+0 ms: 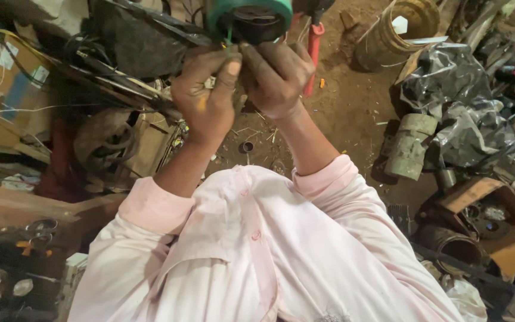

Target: The person winds copper wire into the open housing of an electric motor stator, feeding and pressing the wire by hand. They then pick up red-handled pliers to cut and strip the wire ends and continue arranging the wound wire inside the motor.

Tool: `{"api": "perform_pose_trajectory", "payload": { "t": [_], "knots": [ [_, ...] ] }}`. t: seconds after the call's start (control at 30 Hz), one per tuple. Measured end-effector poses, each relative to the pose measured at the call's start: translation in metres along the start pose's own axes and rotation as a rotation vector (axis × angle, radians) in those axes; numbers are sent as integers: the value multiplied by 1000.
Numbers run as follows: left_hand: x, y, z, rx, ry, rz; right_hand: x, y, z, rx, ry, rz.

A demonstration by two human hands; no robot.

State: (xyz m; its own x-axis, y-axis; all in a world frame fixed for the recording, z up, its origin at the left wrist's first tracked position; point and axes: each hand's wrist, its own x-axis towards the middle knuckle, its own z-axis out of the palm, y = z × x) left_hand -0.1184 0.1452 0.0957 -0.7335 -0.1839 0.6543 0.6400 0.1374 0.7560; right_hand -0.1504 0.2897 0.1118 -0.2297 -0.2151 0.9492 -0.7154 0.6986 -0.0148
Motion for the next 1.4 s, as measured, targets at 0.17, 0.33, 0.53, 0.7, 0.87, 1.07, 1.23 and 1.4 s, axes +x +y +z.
{"api": "perform_pose_trajectory", "payload": {
  "t": [0.17, 0.33, 0.53, 0.7, 0.87, 1.07, 1.23, 1.4],
  "knots": [
    [-2, 1, -2, -104, 46, -245, 0, 0, 3, -70, -13, -64],
    [0, 8, -4, -113, 29, -222, -1, 0, 5, -5, -9, -46],
    [5, 18, -9, 60, -53, -92, -1, 6, 7, 35, 24, -62],
    [15, 19, -23, 202, -114, 38, -5, 10, 4, 148, -15, 75],
    [4, 13, -23, 423, -291, 237, -13, 8, -11, 206, -8, 270],
    [-4, 6, -9, 611, -395, 378, 11, 15, -18, 242, -54, 126],
    [19, 20, -7, 762, -531, 417, 32, 22, -36, 193, -268, 30],
    [42, 57, -26, 636, -403, 471, 27, 20, -29, 142, -204, 64]
  ]
}}
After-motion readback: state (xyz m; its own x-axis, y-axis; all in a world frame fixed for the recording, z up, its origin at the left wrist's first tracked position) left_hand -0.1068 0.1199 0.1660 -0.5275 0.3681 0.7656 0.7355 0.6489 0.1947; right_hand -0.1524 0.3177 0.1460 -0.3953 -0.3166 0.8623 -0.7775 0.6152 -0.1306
